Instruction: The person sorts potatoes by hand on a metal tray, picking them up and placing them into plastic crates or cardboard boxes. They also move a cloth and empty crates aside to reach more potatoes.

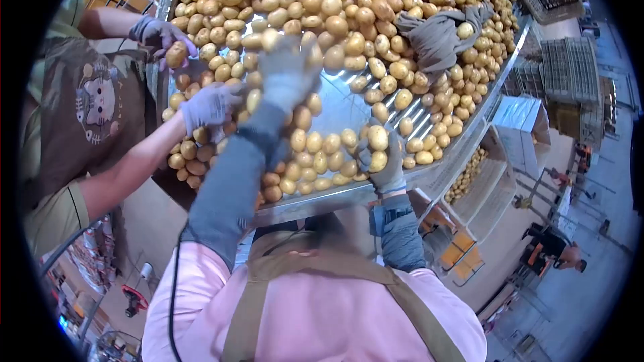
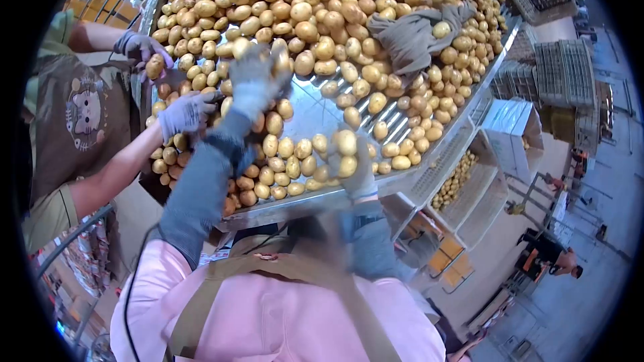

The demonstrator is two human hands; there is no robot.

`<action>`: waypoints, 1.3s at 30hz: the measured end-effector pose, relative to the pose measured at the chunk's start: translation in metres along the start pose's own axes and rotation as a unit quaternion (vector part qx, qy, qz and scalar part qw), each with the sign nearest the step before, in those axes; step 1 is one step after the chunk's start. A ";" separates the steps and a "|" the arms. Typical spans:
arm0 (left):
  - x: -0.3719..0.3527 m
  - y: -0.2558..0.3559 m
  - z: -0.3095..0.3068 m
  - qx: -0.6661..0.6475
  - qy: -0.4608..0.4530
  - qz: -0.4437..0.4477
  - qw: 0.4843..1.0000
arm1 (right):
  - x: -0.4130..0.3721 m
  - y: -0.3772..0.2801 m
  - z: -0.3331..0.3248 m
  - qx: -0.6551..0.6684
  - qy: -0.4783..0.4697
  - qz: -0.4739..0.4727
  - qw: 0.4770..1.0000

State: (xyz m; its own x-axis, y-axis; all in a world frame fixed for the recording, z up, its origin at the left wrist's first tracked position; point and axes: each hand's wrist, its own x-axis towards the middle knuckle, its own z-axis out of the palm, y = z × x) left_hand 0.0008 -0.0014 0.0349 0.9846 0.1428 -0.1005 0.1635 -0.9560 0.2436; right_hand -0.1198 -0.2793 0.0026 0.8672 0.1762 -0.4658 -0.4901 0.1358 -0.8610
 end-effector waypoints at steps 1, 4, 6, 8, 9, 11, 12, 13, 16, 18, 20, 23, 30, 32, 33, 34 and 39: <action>-0.032 0.011 0.010 0.029 0.050 0.068 0.996 | 0.000 0.004 -0.001 0.066 0.010 0.033 0.997; -0.095 0.036 0.012 0.002 -0.009 0.235 0.972 | 0.004 0.020 -0.018 0.051 0.003 -0.011 0.999; -0.079 0.049 0.022 -0.188 -0.020 0.217 0.958 | 0.001 0.013 -0.012 0.214 -0.046 0.005 0.976; -0.046 0.052 0.017 -0.271 0.099 0.242 0.926 | -0.006 -0.008 0.005 0.205 -0.059 -0.006 0.977; -0.008 0.061 0.006 -0.272 0.127 0.224 0.927 | -0.008 -0.011 0.013 0.117 -0.020 -0.026 0.993; 0.067 0.079 -0.022 -0.261 0.127 0.218 0.932 | -0.013 -0.012 0.021 0.012 0.031 -0.041 0.999; 0.111 0.084 -0.005 -0.215 0.140 0.261 0.931 | -0.015 -0.011 0.019 -0.007 0.041 -0.043 0.998; 0.146 0.093 0.027 -0.169 0.176 0.285 0.927 | -0.011 0.005 0.009 0.005 0.027 -0.036 0.999; 0.141 0.106 0.004 -0.011 0.016 0.279 0.960 | -0.011 0.014 -0.001 -0.132 0.041 -0.093 0.986; 0.137 0.093 0.021 -0.028 -0.009 0.329 0.944 | -0.016 0.002 0.010 -0.295 0.090 -0.159 0.938; 0.116 0.072 0.038 -0.160 0.065 0.311 0.935 | -0.014 0.006 0.011 -0.323 0.115 -0.165 0.925; 0.069 0.031 0.044 -0.588 0.056 0.046 0.806 | -0.014 0.016 0.002 -0.330 0.122 -0.190 0.916; -0.140 0.008 0.008 -0.535 0.044 -0.008 0.844 | -0.057 -0.035 0.062 0.163 0.002 -0.039 0.986; -0.173 0.036 -0.014 -0.511 -0.146 0.099 0.842 | -0.067 -0.013 0.068 -0.212 0.011 -0.221 0.952; -0.171 0.038 -0.004 -0.451 -0.074 0.151 0.877 | -0.069 -0.011 0.069 -0.223 0.033 -0.231 0.947; -0.160 0.039 0.010 -0.386 -0.002 0.201 0.900 | -0.071 -0.011 0.072 -0.233 0.055 -0.240 0.941; -0.018 0.030 0.040 -0.031 0.004 0.245 0.969 | -0.076 -0.028 0.078 -0.176 0.010 -0.187 0.966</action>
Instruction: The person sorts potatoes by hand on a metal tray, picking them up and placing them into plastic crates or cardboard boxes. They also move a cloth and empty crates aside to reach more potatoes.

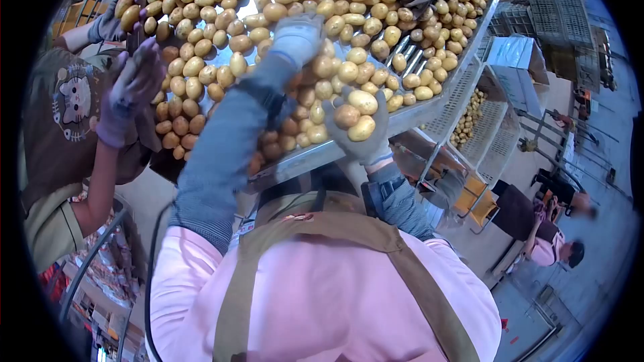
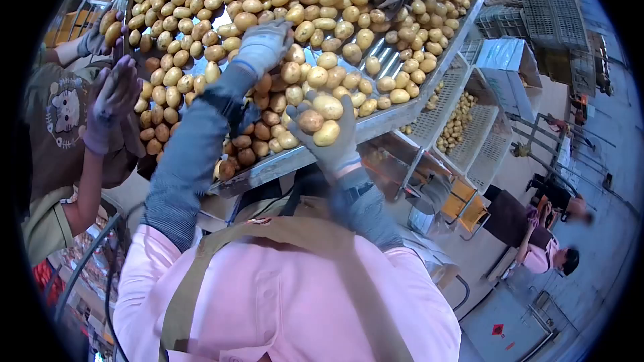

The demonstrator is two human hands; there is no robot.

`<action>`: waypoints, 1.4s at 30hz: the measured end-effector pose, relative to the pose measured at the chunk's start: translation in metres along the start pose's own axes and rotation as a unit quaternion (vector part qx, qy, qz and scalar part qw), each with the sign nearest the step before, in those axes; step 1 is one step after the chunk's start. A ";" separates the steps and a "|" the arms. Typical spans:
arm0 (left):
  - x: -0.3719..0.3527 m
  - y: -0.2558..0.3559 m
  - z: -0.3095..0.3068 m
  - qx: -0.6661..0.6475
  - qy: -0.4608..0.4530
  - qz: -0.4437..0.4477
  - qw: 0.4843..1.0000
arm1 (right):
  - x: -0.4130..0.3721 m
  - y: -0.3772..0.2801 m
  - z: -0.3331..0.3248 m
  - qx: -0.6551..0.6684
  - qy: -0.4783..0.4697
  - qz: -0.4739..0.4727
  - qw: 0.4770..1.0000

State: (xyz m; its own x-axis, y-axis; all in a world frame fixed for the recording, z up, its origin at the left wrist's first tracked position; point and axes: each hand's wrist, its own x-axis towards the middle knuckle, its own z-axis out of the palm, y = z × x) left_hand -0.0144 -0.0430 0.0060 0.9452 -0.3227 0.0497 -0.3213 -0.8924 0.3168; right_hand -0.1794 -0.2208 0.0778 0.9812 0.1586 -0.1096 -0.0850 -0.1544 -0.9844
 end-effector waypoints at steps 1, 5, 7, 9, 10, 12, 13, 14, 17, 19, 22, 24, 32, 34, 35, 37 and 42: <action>0.013 0.002 0.000 0.089 -0.092 0.002 0.992 | 0.003 0.009 -0.003 -0.047 -0.007 -0.003 0.999; 0.023 0.008 -0.014 0.026 -0.185 -0.002 0.982 | 0.010 0.029 -0.001 0.192 0.020 0.064 0.979; 0.009 0.011 -0.018 -0.049 -0.136 -0.006 0.989 | 0.014 0.034 -0.002 0.158 -0.011 0.028 0.987; -0.021 0.019 -0.017 -0.175 -0.039 -0.054 0.982 | 0.020 0.044 0.000 0.273 -0.026 0.036 0.961; -0.041 0.026 -0.012 -0.266 0.040 -0.084 0.959 | 0.023 0.041 0.001 0.282 -0.031 0.036 0.958; -0.074 0.047 -0.005 -0.535 0.119 -0.177 0.818 | 0.024 0.025 -0.001 0.120 -0.026 0.001 0.992; -0.085 0.055 -0.006 -0.584 0.149 -0.193 0.774 | 0.026 0.018 -0.003 -0.011 -0.017 -0.030 0.999; -0.096 0.062 -0.008 -0.630 0.181 -0.205 0.727 | 0.028 0.013 -0.001 -0.065 -0.006 -0.044 0.997; -0.117 0.069 -0.007 -0.569 0.123 -0.206 0.787 | 0.029 0.015 0.005 -0.119 0.028 -0.062 0.991; -0.127 0.069 -0.015 -0.571 0.092 -0.169 0.798 | 0.030 0.014 0.006 -0.152 0.013 -0.068 0.986; -0.142 0.061 -0.025 -0.580 0.059 -0.158 0.797 | 0.028 0.006 0.015 -0.030 -0.003 -0.018 0.999; -0.149 0.055 -0.024 -0.570 0.065 -0.135 0.808 | 0.024 0.004 0.017 -0.025 -0.004 -0.019 1.000; -0.174 0.061 -0.046 -0.402 0.041 -0.032 0.914 | -0.003 0.018 0.017 -0.153 -0.049 -0.049 0.986; -0.176 0.058 -0.046 -0.487 0.026 -0.072 0.870 | -0.008 0.029 0.020 -0.105 -0.073 -0.010 0.992; -0.177 0.056 -0.044 -0.527 0.017 -0.090 0.845 | -0.009 0.028 0.021 -0.079 -0.065 0.007 0.995; -0.164 0.039 -0.045 -0.496 0.093 -0.144 0.851 | -0.013 0.022 0.025 -0.025 -0.048 0.043 0.998; -0.097 -0.039 0.009 -0.040 0.056 -0.036 0.997 | -0.009 0.026 0.021 0.277 -0.087 0.138 0.947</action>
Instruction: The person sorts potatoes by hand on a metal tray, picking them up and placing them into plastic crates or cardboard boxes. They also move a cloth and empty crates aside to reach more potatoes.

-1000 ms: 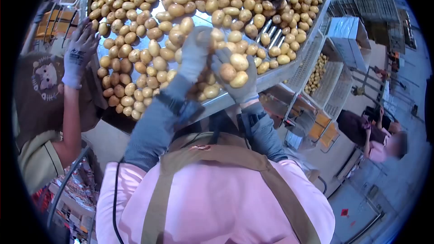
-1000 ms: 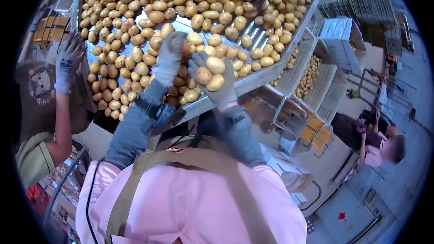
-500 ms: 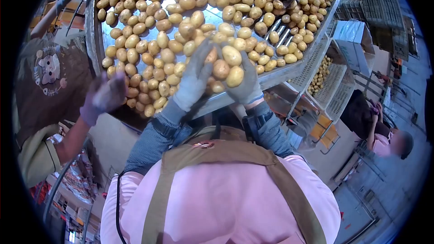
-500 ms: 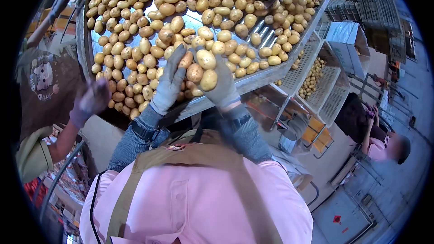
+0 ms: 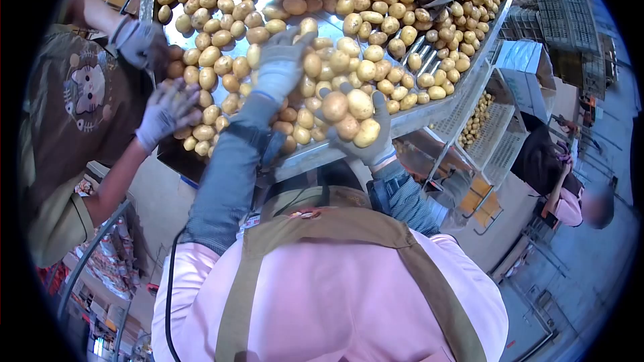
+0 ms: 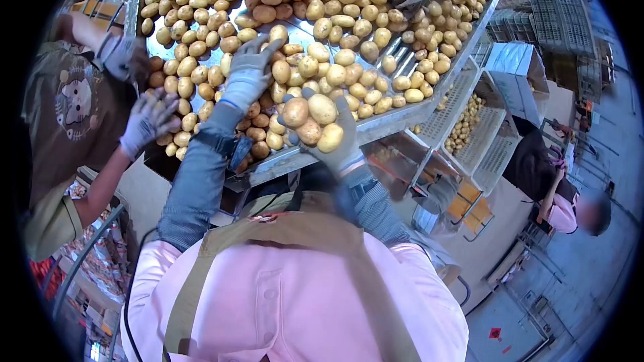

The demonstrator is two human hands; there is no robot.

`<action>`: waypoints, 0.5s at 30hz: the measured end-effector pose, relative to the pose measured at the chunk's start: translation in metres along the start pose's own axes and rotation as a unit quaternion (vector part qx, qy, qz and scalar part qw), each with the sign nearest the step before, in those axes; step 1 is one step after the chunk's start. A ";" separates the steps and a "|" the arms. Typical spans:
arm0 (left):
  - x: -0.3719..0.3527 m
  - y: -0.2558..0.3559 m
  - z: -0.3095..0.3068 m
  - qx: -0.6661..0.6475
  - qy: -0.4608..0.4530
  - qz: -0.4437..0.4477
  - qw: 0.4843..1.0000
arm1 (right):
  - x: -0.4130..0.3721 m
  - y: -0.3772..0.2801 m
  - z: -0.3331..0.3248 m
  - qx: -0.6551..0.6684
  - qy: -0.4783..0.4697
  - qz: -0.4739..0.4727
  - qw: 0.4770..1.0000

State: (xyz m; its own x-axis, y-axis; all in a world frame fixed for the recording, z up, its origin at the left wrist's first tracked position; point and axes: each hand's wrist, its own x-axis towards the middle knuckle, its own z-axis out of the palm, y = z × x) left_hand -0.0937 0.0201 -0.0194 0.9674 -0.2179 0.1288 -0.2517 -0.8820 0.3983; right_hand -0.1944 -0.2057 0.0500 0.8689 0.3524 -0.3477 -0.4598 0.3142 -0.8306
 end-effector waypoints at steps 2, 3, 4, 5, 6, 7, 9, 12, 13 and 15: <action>0.011 0.005 -0.009 -0.017 0.009 -0.042 0.999 | 0.005 -0.002 0.001 0.181 0.022 0.070 0.981; 0.010 0.006 -0.015 -0.070 0.003 -0.089 0.994 | 0.005 -0.004 0.004 0.141 0.027 0.044 0.989; 0.000 0.008 -0.010 -0.160 0.064 -0.140 0.975 | 0.005 -0.008 0.007 0.101 0.034 0.019 0.994; -0.012 0.012 -0.006 -0.248 0.122 -0.188 0.942 | -0.001 -0.017 0.020 -0.064 0.030 -0.067 0.995; -0.022 0.013 -0.003 -0.365 0.119 -0.225 0.896 | -0.002 -0.022 0.027 -0.225 0.027 -0.151 0.962; -0.031 0.024 -0.015 -0.534 0.073 -0.301 0.787 | 0.001 -0.023 0.027 -0.234 0.048 -0.154 0.959; -0.050 0.039 -0.036 -0.534 0.085 -0.274 0.796 | 0.007 -0.021 0.027 -0.248 0.082 -0.154 0.953; -0.061 0.079 -0.064 -0.663 0.095 -0.300 0.679 | 0.015 -0.017 0.024 -0.271 0.097 -0.152 0.945; -0.063 0.089 -0.071 -0.685 0.095 -0.302 0.656 | 0.017 -0.015 0.022 -0.281 0.099 -0.152 0.943; -0.070 0.093 -0.054 -0.583 0.043 -0.215 0.783 | 0.017 -0.011 0.019 -0.299 0.102 -0.153 0.936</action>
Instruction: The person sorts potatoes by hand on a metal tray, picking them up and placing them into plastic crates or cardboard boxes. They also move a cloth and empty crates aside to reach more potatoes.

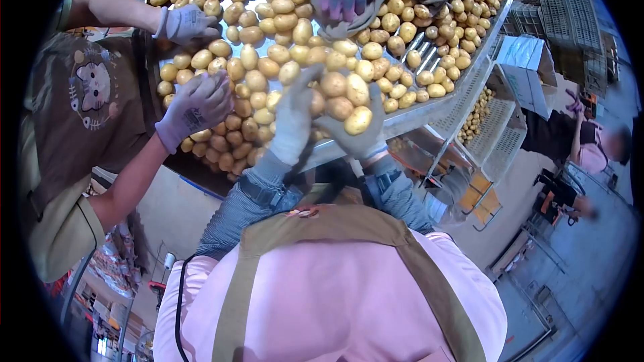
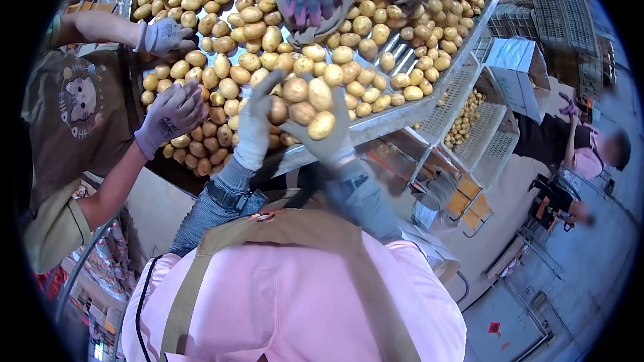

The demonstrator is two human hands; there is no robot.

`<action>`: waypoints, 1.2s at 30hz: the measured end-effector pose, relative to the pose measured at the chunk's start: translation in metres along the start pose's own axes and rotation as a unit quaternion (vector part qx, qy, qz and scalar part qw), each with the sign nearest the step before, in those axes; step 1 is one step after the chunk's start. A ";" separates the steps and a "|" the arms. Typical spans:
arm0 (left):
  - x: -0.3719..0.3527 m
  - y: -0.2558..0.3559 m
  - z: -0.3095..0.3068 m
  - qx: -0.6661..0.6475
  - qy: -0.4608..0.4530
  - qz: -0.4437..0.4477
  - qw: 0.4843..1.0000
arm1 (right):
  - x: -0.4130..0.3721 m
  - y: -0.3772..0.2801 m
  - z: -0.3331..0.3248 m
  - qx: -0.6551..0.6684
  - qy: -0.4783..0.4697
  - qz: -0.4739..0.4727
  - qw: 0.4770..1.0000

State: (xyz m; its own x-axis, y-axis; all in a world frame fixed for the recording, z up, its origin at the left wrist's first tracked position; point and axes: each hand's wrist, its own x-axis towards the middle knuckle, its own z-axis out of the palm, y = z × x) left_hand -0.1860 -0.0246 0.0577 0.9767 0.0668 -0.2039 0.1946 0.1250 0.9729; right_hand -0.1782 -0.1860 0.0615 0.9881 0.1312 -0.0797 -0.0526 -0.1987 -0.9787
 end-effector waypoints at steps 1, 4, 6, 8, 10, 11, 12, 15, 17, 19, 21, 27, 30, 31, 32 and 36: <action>-0.002 0.004 0.006 0.122 -0.020 0.061 0.990 | -0.001 0.003 0.003 0.025 0.001 0.008 1.000; -0.002 0.010 -0.002 0.065 -0.055 -0.024 0.996 | 0.002 0.002 0.005 0.032 0.003 0.000 0.999; 0.000 0.009 -0.007 0.073 -0.071 0.004 0.995 | 0.002 -0.002 0.004 0.033 -0.004 -0.008 0.999; 0.003 0.017 -0.008 0.076 -0.074 0.052 0.993 | 0.004 -0.003 0.001 0.038 -0.010 -0.016 0.999; 0.007 0.010 -0.013 0.167 -0.081 0.110 0.976 | 0.004 -0.003 -0.003 0.026 -0.011 -0.021 0.999; 0.008 0.012 -0.013 0.180 -0.078 0.119 0.973 | 0.004 0.001 -0.004 0.020 -0.011 -0.035 0.999; 0.010 0.014 -0.012 0.194 -0.074 0.128 0.970 | 0.006 0.001 -0.003 0.015 -0.008 -0.042 0.999; 0.008 0.021 -0.008 0.248 -0.053 0.200 0.946 | 0.010 0.010 0.004 0.007 0.003 -0.053 0.999; 0.003 0.028 -0.007 0.308 -0.072 0.227 0.921 | 0.013 -0.003 0.011 0.064 0.000 -0.049 0.997; -0.002 0.032 -0.002 0.340 -0.089 0.270 0.897 | 0.010 -0.024 0.011 0.121 0.007 -0.005 0.993; -0.004 0.025 0.001 0.340 -0.094 0.275 0.894 | 0.008 -0.032 0.006 0.061 -0.020 -0.028 0.998; -0.006 0.012 0.005 0.169 -0.049 0.179 0.968 | 0.010 -0.032 0.015 0.241 0.004 0.100 0.965; -0.004 0.024 0.002 0.277 -0.097 0.223 0.930 | 0.012 -0.053 0.011 0.170 -0.003 0.065 0.983; -0.008 0.031 0.009 0.338 -0.086 0.232 0.908 | 0.016 -0.049 0.012 0.161 0.007 0.053 0.985; -0.008 0.034 0.009 0.357 -0.098 0.221 0.902 | 0.014 -0.048 0.013 0.303 0.013 0.110 0.947; -0.010 0.037 0.014 0.357 -0.093 0.206 0.906 | 0.005 -0.010 0.016 0.461 -0.008 0.194 0.866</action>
State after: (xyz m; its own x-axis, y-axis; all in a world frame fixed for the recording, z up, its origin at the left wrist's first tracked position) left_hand -0.1869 -0.0347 0.0976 0.9651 -0.2150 0.1496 -0.2462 -0.5496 0.7983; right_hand -0.1750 -0.1679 0.0678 0.8686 0.2424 -0.4322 -0.4800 0.6282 -0.6124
